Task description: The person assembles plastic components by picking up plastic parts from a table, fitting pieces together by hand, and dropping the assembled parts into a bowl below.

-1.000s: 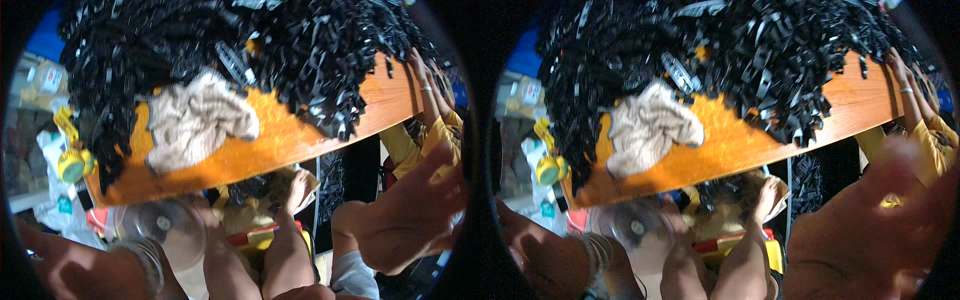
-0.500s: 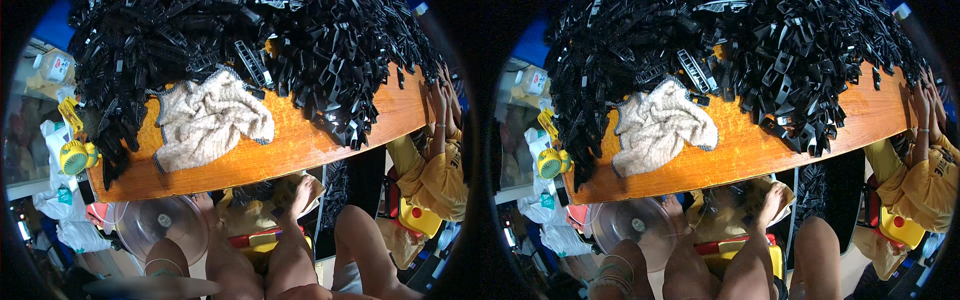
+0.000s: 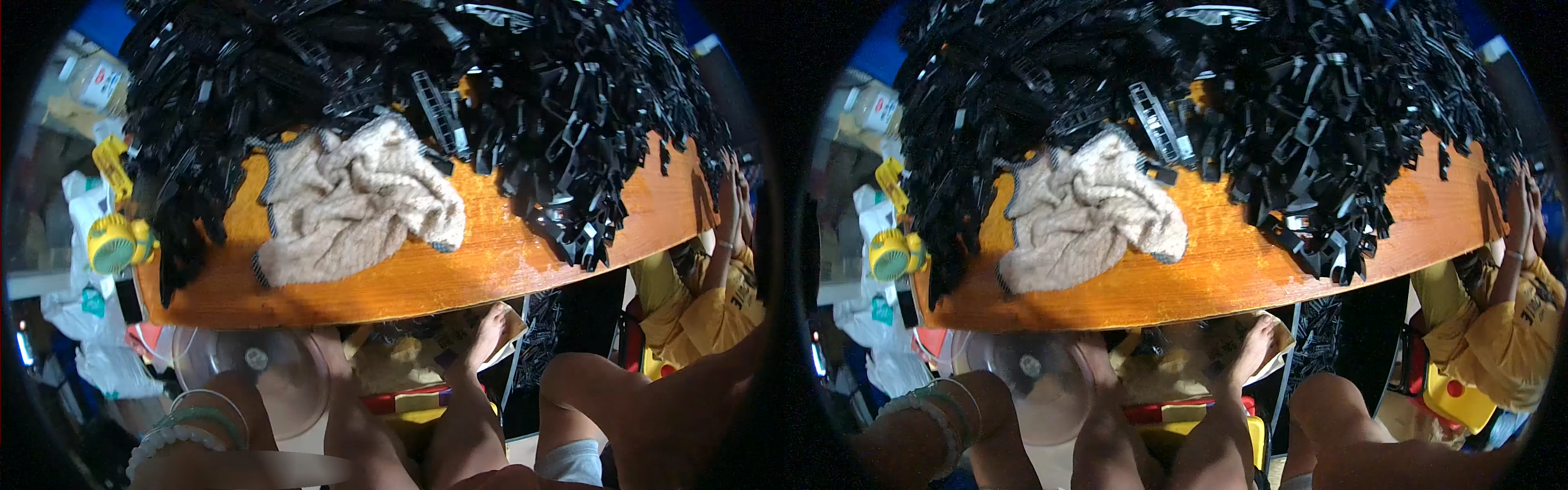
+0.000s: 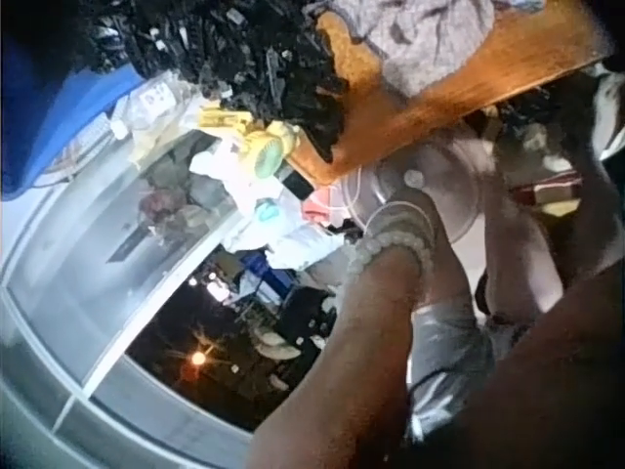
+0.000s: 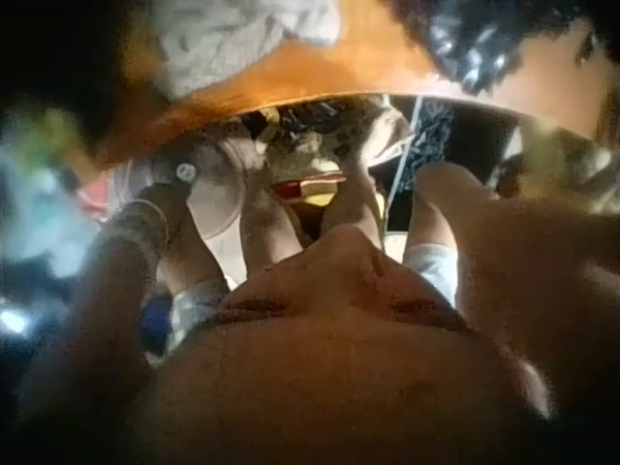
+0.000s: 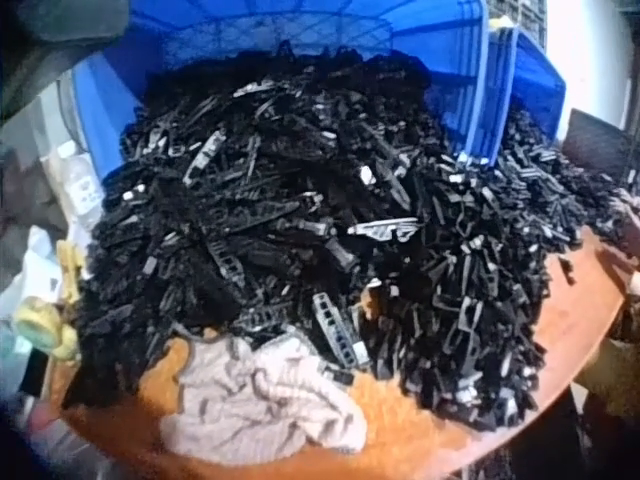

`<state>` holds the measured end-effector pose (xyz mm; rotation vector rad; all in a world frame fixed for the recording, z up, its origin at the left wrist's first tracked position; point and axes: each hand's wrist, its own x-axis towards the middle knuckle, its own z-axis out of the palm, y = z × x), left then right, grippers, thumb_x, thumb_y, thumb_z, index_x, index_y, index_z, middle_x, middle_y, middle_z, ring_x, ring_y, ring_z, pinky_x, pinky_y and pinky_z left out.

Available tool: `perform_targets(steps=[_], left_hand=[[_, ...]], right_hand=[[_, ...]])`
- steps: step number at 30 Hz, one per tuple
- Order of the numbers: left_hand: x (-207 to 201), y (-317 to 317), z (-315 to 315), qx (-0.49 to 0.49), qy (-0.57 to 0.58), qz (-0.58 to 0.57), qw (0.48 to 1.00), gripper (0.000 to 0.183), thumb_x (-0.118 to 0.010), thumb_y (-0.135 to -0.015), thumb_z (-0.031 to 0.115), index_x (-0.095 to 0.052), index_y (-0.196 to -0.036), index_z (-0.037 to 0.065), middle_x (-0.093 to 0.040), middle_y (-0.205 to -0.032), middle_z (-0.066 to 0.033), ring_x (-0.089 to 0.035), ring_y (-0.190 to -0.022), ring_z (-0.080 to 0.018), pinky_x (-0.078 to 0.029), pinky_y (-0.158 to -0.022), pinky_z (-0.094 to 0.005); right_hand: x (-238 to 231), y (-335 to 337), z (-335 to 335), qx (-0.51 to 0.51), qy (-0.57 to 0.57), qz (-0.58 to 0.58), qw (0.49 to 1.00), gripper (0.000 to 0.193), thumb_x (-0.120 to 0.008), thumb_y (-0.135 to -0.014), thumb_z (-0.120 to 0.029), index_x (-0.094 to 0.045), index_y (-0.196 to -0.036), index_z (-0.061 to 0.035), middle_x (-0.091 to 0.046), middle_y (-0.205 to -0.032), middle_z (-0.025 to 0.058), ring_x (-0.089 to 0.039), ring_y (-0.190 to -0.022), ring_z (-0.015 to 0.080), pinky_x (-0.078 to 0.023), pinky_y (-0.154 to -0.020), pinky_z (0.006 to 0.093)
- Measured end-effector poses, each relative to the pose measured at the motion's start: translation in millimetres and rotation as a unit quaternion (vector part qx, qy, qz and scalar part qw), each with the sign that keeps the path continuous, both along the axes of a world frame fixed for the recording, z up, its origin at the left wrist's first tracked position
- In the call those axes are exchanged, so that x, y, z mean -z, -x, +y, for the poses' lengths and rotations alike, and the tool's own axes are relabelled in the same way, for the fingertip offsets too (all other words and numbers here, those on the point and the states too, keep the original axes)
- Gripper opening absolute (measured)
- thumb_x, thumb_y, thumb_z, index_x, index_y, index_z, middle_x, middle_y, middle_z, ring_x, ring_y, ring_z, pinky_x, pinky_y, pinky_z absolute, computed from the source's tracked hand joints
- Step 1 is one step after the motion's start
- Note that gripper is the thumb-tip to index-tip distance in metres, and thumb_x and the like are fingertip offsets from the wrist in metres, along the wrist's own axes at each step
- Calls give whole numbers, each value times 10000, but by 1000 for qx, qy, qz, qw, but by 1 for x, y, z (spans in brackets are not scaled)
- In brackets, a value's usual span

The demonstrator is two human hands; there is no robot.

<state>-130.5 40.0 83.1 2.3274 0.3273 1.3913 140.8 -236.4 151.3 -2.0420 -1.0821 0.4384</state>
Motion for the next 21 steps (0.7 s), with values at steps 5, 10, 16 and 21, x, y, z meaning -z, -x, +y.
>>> perform_targets(steps=[5, 10, 16, 21], left_hand=[[-6, -30, -28, -89, -23, 35, 995, 453, -548, -931, 127, -509, -1348, -47, -627, -1166, -214, -626, -1068, -296, -492, -974, -415], [-9, -169, 1, -105, -71, 21, 992, 467, -541, -931, 127, -500, -1356, -63, -629, -1207, -230, -632, -1096, -312, -478, -1003, -421], [30, -243, 17, -46, -166, 112, 979, 323, -713, -801, 42, -679, -1122, 21, -641, -1162, -127, -578, -1094, -297, -465, -960, -385], [40, -257, 40, -57, -275, 199, 939, 319, -726, -767, 23, -680, -1082, 19, -645, -1088, -111, -588, -1018, -294, -476, -861, -403]], right_hand=[[43, -40, 32, 119, -242, -110, 957, 443, -410, -1004, -302, -603, -1220, 33, -604, -1234, 219, -603, -1136, 331, -468, -996, 438], [95, -98, 58, -27, -461, -33, 886, 453, -357, -1037, -267, -584, -1244, 67, -626, -1202, 190, -595, -1148, 283, -459, -992, 381], [137, -87, 91, 70, -48, -418, 905, 385, -640, -790, -34, -656, -1171, -80, -578, -1279, 103, -499, -1178, 284, -352, -984, 441], [155, -82, 96, 13, -30, -393, 919, 413, -681, -807, -66, -650, -1216, -110, -607, -1268, 74, -506, -1164, 295, -362, -993, 443]])
